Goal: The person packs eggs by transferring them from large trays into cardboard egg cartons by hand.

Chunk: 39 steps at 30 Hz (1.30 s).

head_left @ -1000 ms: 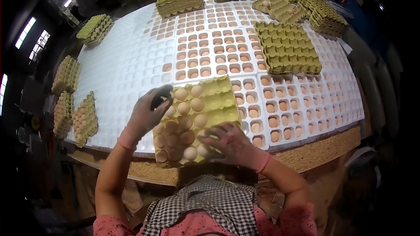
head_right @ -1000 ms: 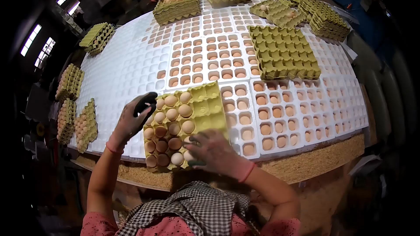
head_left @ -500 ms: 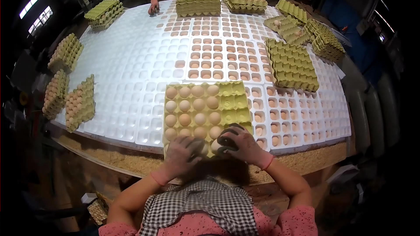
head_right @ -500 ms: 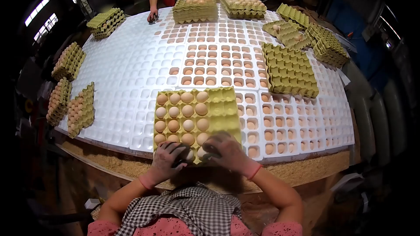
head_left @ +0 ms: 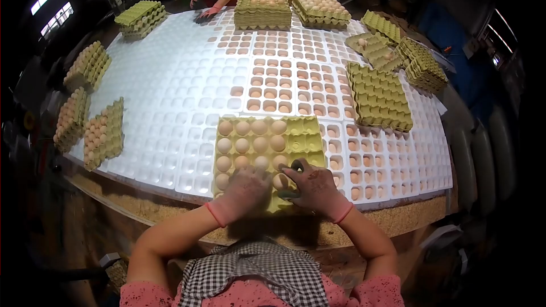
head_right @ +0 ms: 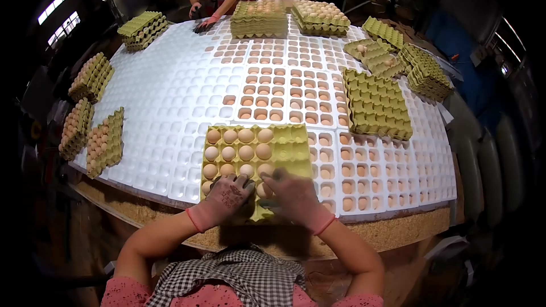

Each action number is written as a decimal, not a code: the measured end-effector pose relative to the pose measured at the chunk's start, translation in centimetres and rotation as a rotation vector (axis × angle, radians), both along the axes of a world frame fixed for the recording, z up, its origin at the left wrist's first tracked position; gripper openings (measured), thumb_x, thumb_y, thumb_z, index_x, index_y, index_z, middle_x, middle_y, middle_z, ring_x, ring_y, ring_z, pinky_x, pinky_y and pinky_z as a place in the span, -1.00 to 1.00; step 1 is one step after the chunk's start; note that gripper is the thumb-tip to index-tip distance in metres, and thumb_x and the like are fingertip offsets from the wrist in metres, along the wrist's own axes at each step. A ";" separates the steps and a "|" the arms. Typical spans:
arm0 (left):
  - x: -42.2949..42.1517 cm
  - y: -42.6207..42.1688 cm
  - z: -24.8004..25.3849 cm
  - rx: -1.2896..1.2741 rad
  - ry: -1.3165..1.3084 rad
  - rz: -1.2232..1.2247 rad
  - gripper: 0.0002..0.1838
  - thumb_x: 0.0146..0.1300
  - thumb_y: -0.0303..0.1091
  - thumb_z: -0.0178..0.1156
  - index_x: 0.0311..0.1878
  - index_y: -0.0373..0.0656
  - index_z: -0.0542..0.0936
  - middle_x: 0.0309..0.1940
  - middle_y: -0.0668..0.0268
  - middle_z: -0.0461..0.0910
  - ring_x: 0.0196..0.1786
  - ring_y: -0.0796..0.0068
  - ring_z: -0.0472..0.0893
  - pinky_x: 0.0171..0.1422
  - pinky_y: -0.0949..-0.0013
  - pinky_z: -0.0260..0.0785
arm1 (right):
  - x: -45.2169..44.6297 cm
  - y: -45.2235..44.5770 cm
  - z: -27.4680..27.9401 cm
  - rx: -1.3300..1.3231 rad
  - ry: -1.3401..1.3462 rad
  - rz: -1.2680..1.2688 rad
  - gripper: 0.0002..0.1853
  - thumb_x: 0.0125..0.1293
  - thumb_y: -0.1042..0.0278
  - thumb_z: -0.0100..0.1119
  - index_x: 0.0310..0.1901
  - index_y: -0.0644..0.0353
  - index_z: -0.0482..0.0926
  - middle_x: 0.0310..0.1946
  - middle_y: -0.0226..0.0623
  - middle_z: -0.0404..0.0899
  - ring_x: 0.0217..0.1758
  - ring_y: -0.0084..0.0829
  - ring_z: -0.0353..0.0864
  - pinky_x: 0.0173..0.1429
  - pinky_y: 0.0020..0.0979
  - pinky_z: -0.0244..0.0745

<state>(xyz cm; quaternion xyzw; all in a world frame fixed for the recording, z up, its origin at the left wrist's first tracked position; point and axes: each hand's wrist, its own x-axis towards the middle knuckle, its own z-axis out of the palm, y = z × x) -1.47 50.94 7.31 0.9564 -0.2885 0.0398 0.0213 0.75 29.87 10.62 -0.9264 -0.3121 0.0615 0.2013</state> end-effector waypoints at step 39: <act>23.4 20.4 -9.6 -0.837 -0.188 0.632 -0.58 0.25 -0.41 0.21 0.20 -0.17 0.54 0.07 0.06 0.57 0.15 -0.03 0.52 0.26 0.08 0.37 | 31.9 26.1 -10.2 0.227 0.030 0.124 -0.59 0.26 0.02 0.25 -0.01 0.14 0.59 -0.12 -0.12 0.65 -0.09 -0.04 0.67 0.03 -0.12 0.56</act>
